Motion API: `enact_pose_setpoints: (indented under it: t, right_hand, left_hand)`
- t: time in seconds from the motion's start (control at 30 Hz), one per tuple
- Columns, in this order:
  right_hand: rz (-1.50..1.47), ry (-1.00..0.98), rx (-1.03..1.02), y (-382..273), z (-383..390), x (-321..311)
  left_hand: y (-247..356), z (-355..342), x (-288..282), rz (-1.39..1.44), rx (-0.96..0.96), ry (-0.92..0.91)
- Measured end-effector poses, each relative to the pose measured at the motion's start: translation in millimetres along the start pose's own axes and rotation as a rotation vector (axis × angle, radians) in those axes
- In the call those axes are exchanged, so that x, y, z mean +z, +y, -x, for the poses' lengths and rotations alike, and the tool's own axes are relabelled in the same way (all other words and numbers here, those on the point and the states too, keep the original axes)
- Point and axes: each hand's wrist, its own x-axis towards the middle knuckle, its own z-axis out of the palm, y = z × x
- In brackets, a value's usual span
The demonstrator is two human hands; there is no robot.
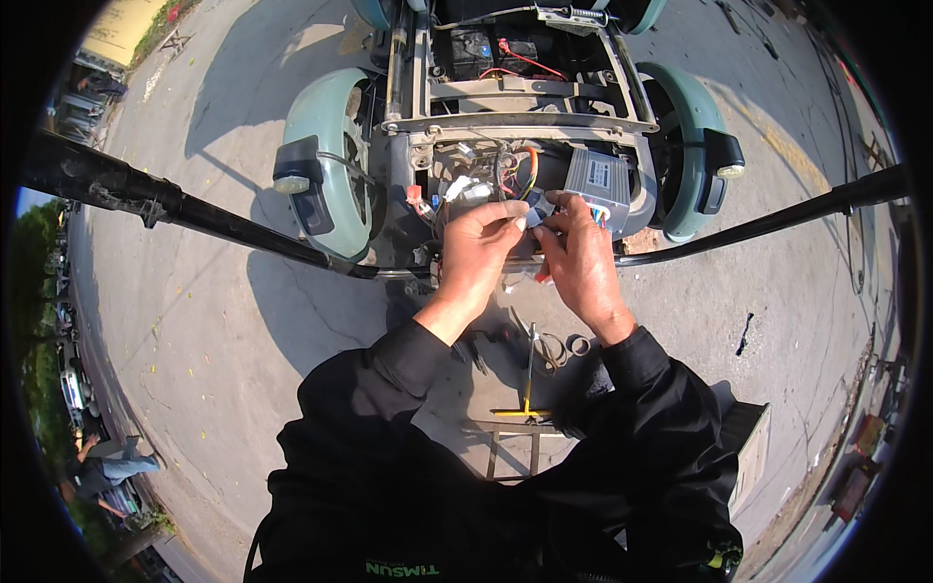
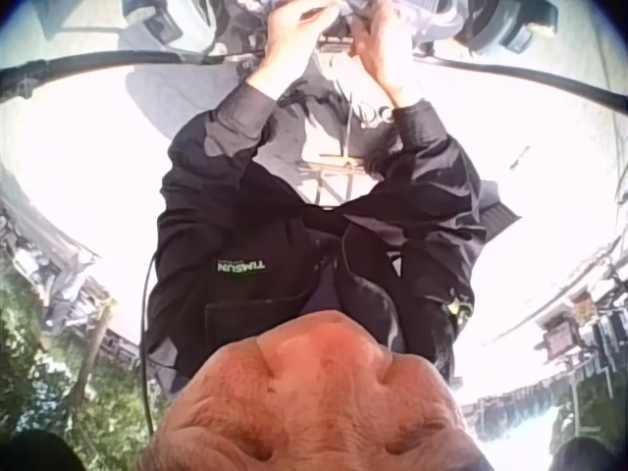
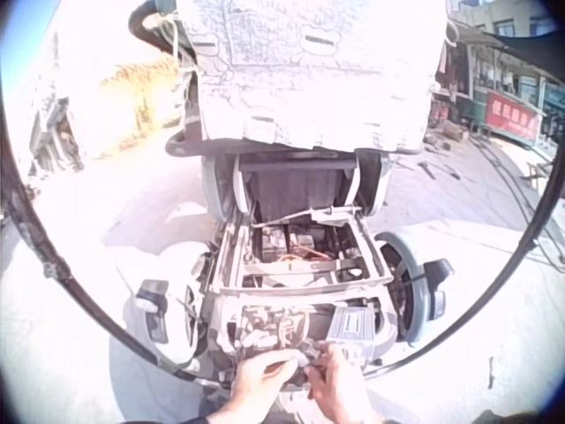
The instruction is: The person works on the exposed wiring of a light-blue three-wheeled vehicle, stripping and twisting wires, then using a yellow T-handle tool to tighten terminals on a fuse block. They connect a silver rectangular electronic module and attach several multi-pin connectors, organizing the harness within the vehicle's frame.
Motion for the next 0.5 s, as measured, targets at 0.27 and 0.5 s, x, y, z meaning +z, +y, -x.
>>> enact_pose_setpoints:
  t: [0.27,0.5]
  right_hand:
    - [0.01,0.005,-0.025,2,8,0]
    - [0.316,0.075,-0.132,-1,17,-8]
  left_hand:
    - [4,1,9,0.087,-0.012,0.085]
    - [10,-3,7,0.173,-0.013,0.109]
